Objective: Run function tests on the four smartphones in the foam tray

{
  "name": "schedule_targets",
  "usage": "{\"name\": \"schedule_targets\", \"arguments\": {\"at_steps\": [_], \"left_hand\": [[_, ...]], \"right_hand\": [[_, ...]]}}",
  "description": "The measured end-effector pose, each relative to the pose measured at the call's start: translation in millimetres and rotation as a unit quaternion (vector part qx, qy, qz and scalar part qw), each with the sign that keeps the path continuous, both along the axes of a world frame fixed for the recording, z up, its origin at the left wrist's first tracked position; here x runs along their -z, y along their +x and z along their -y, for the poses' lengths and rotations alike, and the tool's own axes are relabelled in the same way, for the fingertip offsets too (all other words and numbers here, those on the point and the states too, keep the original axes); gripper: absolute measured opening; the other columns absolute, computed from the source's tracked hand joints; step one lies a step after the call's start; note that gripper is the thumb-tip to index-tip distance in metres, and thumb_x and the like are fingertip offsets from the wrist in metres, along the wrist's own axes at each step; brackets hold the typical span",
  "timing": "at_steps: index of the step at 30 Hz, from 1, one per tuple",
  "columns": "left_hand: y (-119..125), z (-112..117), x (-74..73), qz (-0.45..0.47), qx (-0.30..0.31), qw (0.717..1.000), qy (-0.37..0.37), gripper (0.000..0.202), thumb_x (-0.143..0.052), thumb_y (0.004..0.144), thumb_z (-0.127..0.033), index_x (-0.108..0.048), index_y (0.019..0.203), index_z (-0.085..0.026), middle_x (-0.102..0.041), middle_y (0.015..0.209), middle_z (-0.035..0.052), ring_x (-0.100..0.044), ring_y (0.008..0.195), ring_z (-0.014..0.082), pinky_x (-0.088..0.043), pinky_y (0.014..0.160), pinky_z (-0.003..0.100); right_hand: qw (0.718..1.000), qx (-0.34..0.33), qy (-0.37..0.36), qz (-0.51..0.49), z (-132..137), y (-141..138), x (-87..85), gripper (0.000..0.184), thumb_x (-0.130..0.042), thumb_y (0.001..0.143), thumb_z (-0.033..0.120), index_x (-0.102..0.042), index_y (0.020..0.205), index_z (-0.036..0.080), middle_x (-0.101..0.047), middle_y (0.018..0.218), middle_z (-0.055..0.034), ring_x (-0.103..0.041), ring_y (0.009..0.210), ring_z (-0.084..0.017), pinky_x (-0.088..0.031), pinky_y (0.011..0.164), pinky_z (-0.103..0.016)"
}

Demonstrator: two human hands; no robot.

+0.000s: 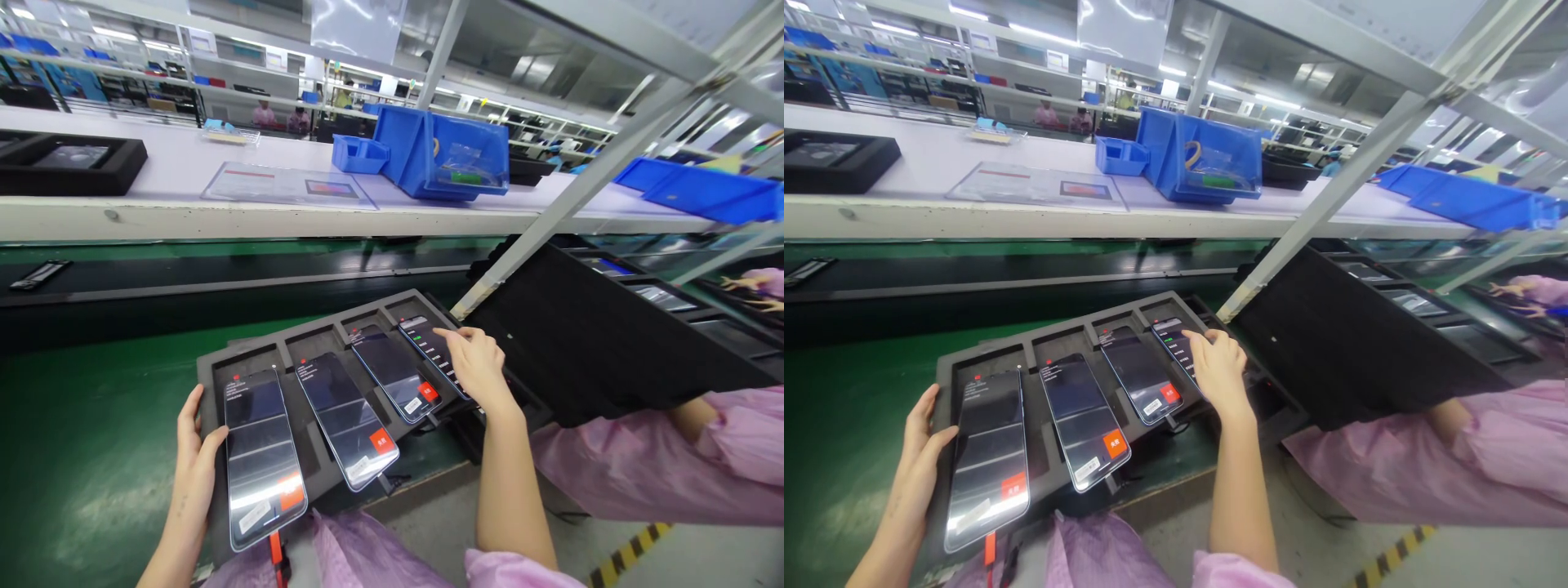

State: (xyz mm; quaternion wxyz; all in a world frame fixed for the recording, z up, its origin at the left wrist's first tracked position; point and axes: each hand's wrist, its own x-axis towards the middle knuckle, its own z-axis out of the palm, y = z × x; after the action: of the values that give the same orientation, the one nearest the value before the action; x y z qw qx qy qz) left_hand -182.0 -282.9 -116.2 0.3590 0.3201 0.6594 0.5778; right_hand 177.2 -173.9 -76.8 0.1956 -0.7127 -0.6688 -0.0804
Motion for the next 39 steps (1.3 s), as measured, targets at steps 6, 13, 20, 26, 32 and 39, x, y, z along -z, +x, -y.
{"name": "schedule_targets", "arguments": {"at_steps": [6, 13, 20, 26, 32, 39], "left_hand": [[3.7, 29.2, -0.9, 0.013, 0.066, 0.998, -0.008, 0.069, -0.054, 0.077, -0.039, -0.023, 0.139, -0.034, -0.026, 0.148, -0.0028, -0.022, 0.136, 0.0245, -0.016, 0.113, 0.038], [17.9, 57.1, -1.1, -0.029, 0.076, 0.996, -0.025, 0.074, -0.057, 0.071, -0.047, -0.024, 0.137, -0.038, -0.022, 0.149, -0.0069, -0.018, 0.137, 0.0243, -0.010, 0.113, 0.034], [17.7, 62.0, 4.5, -0.076, 0.087, 0.993, -0.029, 0.072, -0.049, 0.077, -0.045, -0.018, 0.140, -0.033, -0.015, 0.151, -0.0019, -0.012, 0.138, 0.0245, -0.009, 0.113, 0.038], [17.1, 81.2, 0.1, -0.127, 0.144, 0.980, -0.044, 0.082, -0.053, 0.070, -0.055, -0.015, 0.140, -0.037, -0.008, 0.153, 0.0001, -0.010, 0.138, 0.0285, -0.013, 0.110, 0.047], [14.8, 87.3, 1.0, -0.179, 0.165, 0.969, -0.042, 0.079, -0.062, 0.069, -0.045, -0.025, 0.138, -0.038, 0.001, 0.153, 0.0004, -0.008, 0.137, 0.0342, -0.019, 0.104, 0.059], [3.4, 84.1, 13.7, -0.210, 0.199, 0.957, -0.030, 0.069, -0.059, 0.077, -0.038, -0.027, 0.138, -0.032, 0.003, 0.153, 0.0064, -0.007, 0.138, 0.0294, -0.022, 0.107, 0.052]], "right_hand": [[0.998, 0.027, 0.040, -0.037, 47.8, 1.8, 2.5, 0.052, -0.018, 0.091, 0.038, -0.069, 0.095, 0.027, -0.052, 0.097, -0.0084, -0.047, 0.091, -0.023, -0.033, 0.089, -0.047], [0.988, 0.054, 0.119, -0.086, 72.5, -7.3, 22.4, 0.055, -0.020, 0.089, 0.039, -0.070, 0.078, 0.020, -0.055, 0.088, -0.0100, -0.048, 0.078, -0.021, -0.034, 0.083, -0.042], [0.976, 0.132, 0.140, -0.103, 72.0, 2.2, 34.6, 0.054, -0.018, 0.089, 0.042, -0.066, 0.100, 0.019, -0.055, 0.097, -0.0139, -0.047, 0.088, -0.027, -0.034, 0.079, -0.044], [0.966, 0.076, 0.184, -0.165, 86.8, 3.2, 25.5, 0.039, -0.031, 0.087, 0.039, -0.063, 0.091, 0.017, -0.060, 0.091, -0.0121, -0.055, 0.088, -0.024, -0.042, 0.078, -0.040], [0.930, -0.299, 0.102, -0.186, 150.4, -66.8, 19.2, 0.017, -0.047, 0.082, 0.016, -0.063, 0.081, 0.023, -0.065, 0.072, -0.0031, -0.062, 0.070, -0.016, -0.051, 0.063, -0.030], [0.861, -0.406, -0.021, -0.306, 180.1, -144.1, 33.9, 0.023, -0.049, 0.085, 0.024, -0.061, 0.104, 0.022, -0.069, 0.087, -0.0052, -0.066, 0.080, -0.016, -0.056, 0.069, -0.025]]}}
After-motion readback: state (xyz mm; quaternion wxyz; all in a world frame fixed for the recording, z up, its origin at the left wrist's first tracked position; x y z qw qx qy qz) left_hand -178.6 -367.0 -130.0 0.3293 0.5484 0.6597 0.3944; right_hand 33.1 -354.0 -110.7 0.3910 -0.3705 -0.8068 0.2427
